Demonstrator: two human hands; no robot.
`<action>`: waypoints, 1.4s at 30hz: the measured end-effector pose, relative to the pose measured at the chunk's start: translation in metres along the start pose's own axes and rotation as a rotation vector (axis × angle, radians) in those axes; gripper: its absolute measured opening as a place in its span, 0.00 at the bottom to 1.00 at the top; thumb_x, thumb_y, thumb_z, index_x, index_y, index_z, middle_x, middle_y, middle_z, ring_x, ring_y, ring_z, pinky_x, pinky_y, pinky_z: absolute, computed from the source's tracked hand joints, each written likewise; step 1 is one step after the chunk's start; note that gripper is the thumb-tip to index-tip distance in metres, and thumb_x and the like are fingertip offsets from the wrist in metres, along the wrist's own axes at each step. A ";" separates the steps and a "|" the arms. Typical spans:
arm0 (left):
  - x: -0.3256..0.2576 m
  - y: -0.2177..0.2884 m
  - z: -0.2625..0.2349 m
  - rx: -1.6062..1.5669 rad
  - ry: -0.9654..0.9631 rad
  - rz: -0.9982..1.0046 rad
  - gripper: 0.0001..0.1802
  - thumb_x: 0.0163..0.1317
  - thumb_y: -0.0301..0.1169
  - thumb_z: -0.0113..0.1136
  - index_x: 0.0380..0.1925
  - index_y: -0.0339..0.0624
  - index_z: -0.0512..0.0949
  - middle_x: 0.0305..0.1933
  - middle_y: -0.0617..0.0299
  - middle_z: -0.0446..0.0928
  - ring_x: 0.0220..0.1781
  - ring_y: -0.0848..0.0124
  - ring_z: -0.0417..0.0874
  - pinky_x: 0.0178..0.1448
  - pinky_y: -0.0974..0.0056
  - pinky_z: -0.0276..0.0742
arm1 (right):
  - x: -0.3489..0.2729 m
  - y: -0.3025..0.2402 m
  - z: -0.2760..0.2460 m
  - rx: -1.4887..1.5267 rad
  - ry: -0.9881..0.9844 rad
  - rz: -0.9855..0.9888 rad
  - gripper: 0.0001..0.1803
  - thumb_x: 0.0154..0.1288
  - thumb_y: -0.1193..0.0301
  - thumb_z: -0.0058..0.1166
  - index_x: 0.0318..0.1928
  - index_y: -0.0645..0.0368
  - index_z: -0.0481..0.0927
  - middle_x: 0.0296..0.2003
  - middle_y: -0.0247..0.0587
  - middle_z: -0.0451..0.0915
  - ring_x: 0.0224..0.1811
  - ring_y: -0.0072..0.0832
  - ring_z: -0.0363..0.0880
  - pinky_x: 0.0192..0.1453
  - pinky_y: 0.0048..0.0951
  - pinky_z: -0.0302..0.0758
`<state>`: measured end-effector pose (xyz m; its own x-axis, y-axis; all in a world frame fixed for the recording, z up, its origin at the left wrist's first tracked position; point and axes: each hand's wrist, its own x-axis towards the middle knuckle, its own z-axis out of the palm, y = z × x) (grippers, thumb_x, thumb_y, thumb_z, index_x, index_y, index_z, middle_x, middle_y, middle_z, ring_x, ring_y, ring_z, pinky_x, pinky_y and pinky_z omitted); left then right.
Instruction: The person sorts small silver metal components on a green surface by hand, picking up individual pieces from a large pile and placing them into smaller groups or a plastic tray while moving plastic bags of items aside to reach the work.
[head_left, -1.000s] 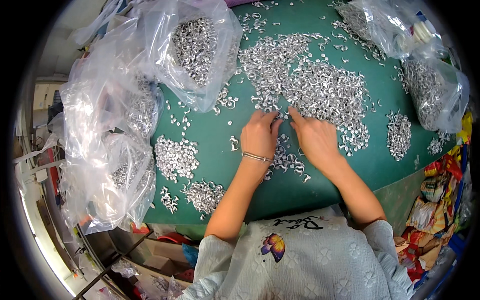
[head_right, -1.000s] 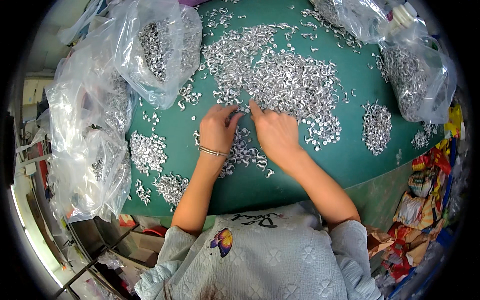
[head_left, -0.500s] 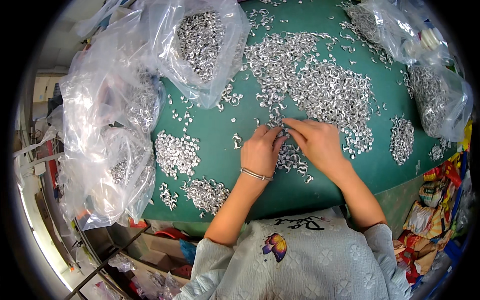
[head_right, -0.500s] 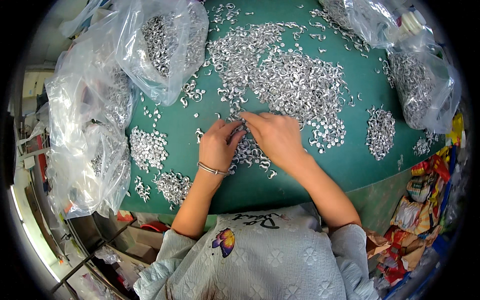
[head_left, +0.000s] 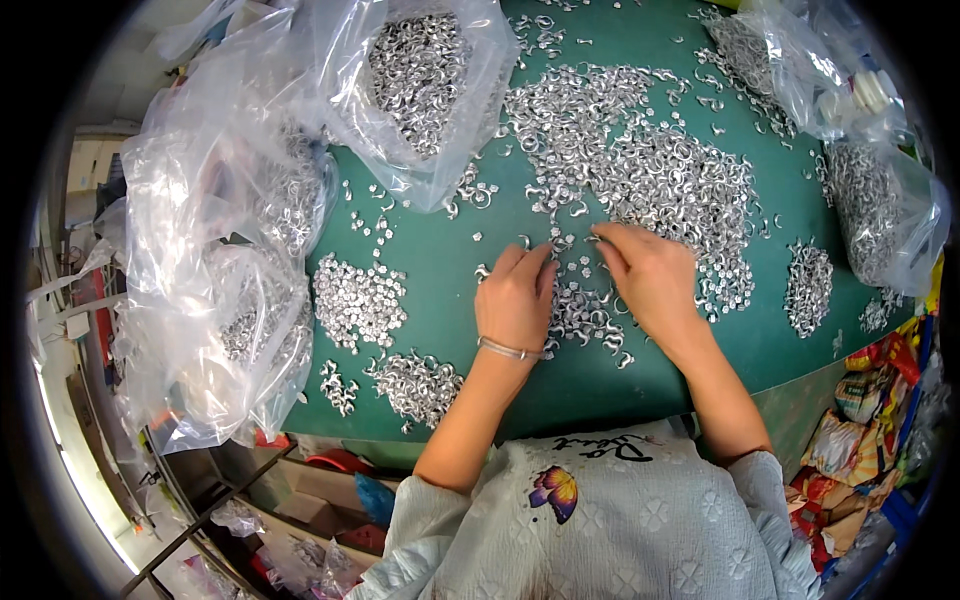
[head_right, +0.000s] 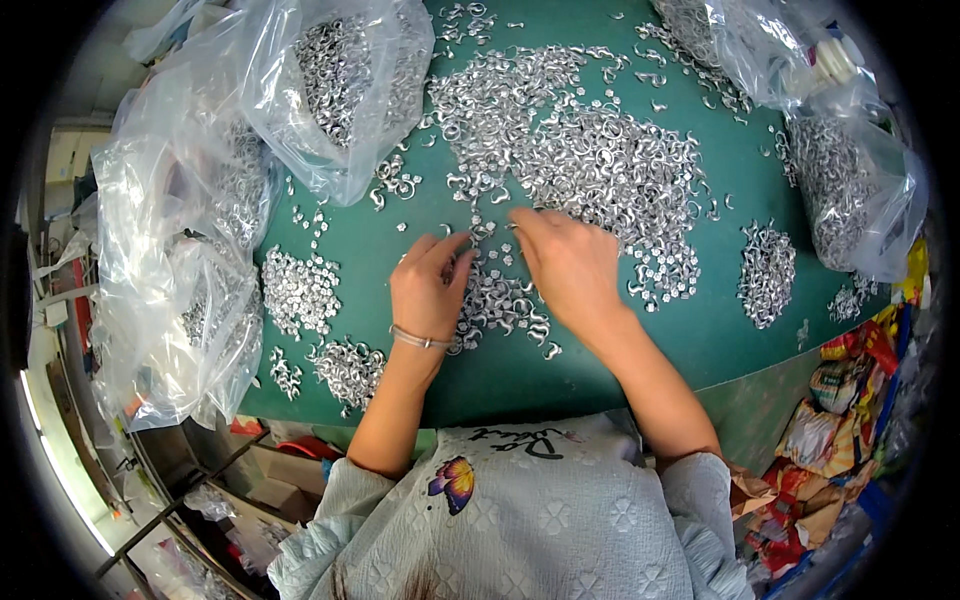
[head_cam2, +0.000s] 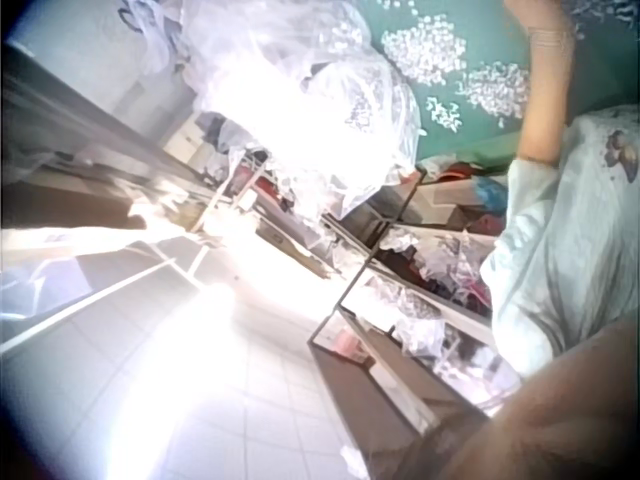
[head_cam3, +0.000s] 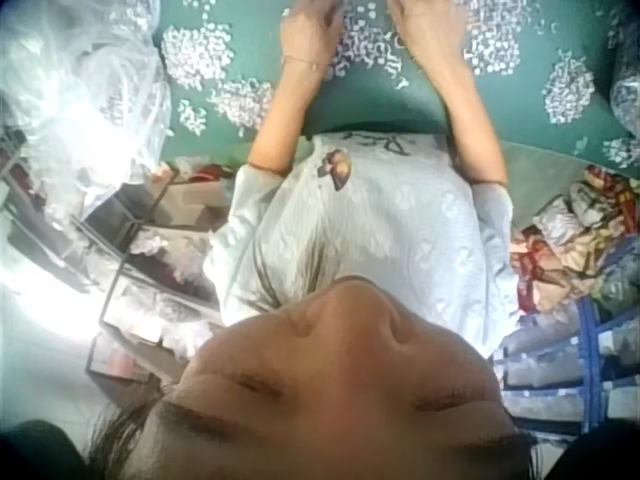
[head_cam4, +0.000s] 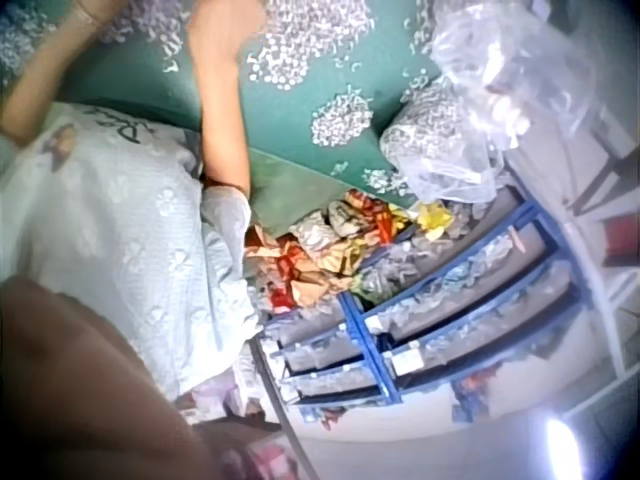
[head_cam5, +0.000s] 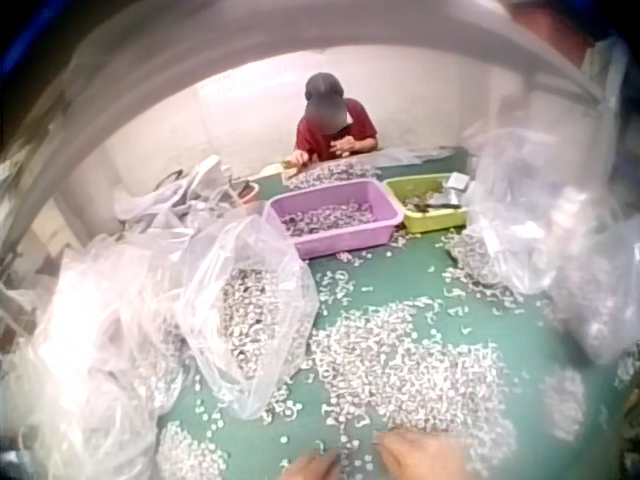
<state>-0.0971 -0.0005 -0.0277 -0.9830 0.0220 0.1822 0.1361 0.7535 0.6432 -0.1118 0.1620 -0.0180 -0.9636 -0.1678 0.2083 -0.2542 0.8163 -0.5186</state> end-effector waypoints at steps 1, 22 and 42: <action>0.002 0.000 0.004 -0.010 -0.014 -0.007 0.12 0.47 0.26 0.66 0.34 0.41 0.81 0.21 0.58 0.69 0.19 0.65 0.72 0.25 0.62 0.68 | 0.003 0.000 0.003 0.008 -0.050 -0.038 0.07 0.55 0.72 0.56 0.36 0.54 0.78 0.25 0.41 0.79 0.24 0.39 0.78 0.24 0.38 0.72; -0.001 -0.007 -0.010 0.015 -0.075 -0.052 0.08 0.53 0.28 0.61 0.34 0.41 0.80 0.27 0.57 0.72 0.22 0.59 0.76 0.27 0.59 0.71 | 0.013 -0.007 0.025 0.083 -0.023 -0.051 0.04 0.54 0.71 0.57 0.29 0.58 0.79 0.22 0.41 0.77 0.22 0.39 0.76 0.26 0.35 0.71; -0.004 -0.020 -0.018 -0.089 0.053 -0.124 0.08 0.49 0.23 0.64 0.32 0.39 0.81 0.18 0.59 0.66 0.17 0.68 0.67 0.24 0.65 0.63 | 0.005 0.003 0.003 0.484 -0.258 0.293 0.07 0.49 0.72 0.62 0.32 0.58 0.81 0.23 0.41 0.77 0.22 0.37 0.76 0.26 0.34 0.71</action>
<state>-0.0935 -0.0276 -0.0274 -0.9855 -0.1038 0.1343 0.0265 0.6872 0.7260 -0.1172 0.1618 -0.0208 -0.9727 -0.1520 -0.1755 0.0734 0.5157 -0.8536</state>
